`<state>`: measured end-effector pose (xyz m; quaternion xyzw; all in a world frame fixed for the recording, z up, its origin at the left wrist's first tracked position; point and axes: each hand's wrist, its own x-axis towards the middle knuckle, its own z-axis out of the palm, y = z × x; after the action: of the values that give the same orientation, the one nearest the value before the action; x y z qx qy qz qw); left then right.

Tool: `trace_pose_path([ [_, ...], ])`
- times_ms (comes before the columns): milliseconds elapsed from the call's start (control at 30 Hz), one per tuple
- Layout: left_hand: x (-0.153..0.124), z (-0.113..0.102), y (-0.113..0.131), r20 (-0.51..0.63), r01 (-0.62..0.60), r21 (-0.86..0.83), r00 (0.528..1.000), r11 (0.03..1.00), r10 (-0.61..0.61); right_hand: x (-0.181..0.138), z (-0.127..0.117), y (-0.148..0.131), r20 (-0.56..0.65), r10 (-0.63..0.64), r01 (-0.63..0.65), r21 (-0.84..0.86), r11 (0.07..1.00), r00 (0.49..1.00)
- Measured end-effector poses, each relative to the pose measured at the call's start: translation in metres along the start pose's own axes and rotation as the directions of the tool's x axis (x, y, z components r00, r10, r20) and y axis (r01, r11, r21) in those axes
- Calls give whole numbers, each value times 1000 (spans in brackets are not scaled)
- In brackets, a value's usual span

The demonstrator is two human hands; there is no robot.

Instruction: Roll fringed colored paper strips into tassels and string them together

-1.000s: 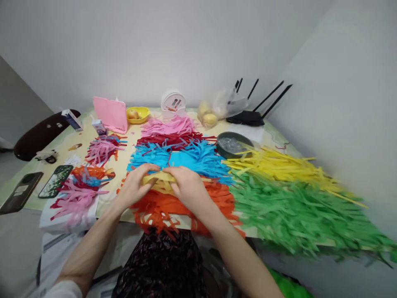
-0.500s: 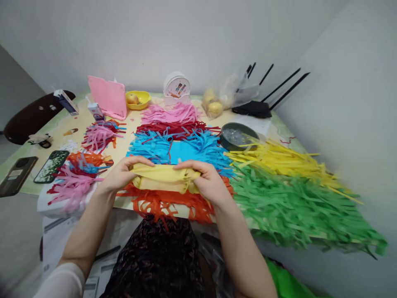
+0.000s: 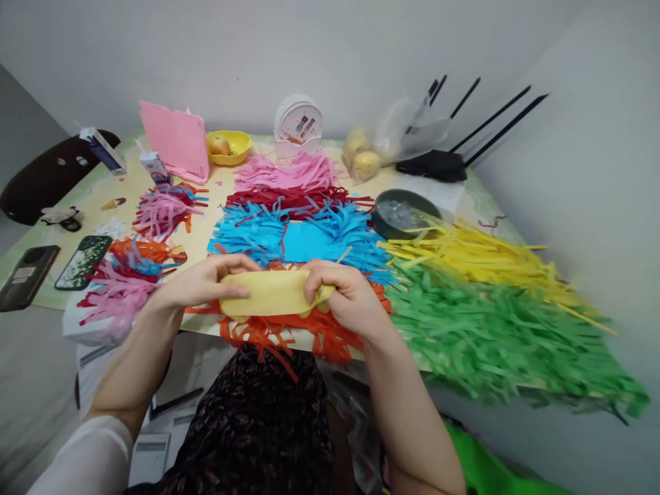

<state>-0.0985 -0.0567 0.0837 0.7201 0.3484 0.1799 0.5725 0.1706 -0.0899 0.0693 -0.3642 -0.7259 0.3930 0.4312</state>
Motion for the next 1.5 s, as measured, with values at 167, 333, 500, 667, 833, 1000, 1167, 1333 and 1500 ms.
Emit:
trace_pose_path([
  [167, 5, 0, 2, -49, 97, 183, 995, 978, -90, -6, -39, -14, 337, -36, 129, -257, 958, 941],
  [333, 5, -1, 16, -32, 57, 395, 998, 917, -48, -12, -60, -38, 85, 17, 30, -517, 855, 996],
  [500, 5, 13, 22, -98, 10, 551, 994, 835, 53, 3, -12, -31, 63, 23, 15, -534, 845, 998],
  [667, 1, 14, 11, -142, 12, 496, 988, 868, 68, 14, 4, -12, 174, 190, -77, -509, 857, 966],
  [833, 3, 5, 10, -57, 57, 311, 998, 949, -42, 16, -6, -18, 190, 222, -119, -440, 890, 957],
  [1000, 4, -2, 11, 39, 52, 200, 997, 978, -61, 20, -13, -22, 275, 279, -168, -368, 915, 920],
  [1167, 3, -1, 12, 93, 48, 160, 994, 986, -63, 13, -11, -24, 230, 287, -211, -307, 928, 930],
  [1333, 2, 2, 16, 68, 38, 196, 996, 980, -53, 7, -6, -23, 200, 291, -227, -289, 930, 936],
  [1500, 0, 5, 10, 2, 24, 186, 1000, 982, -25, 4, -5, -19, 150, 281, -242, -234, 942, 948],
])
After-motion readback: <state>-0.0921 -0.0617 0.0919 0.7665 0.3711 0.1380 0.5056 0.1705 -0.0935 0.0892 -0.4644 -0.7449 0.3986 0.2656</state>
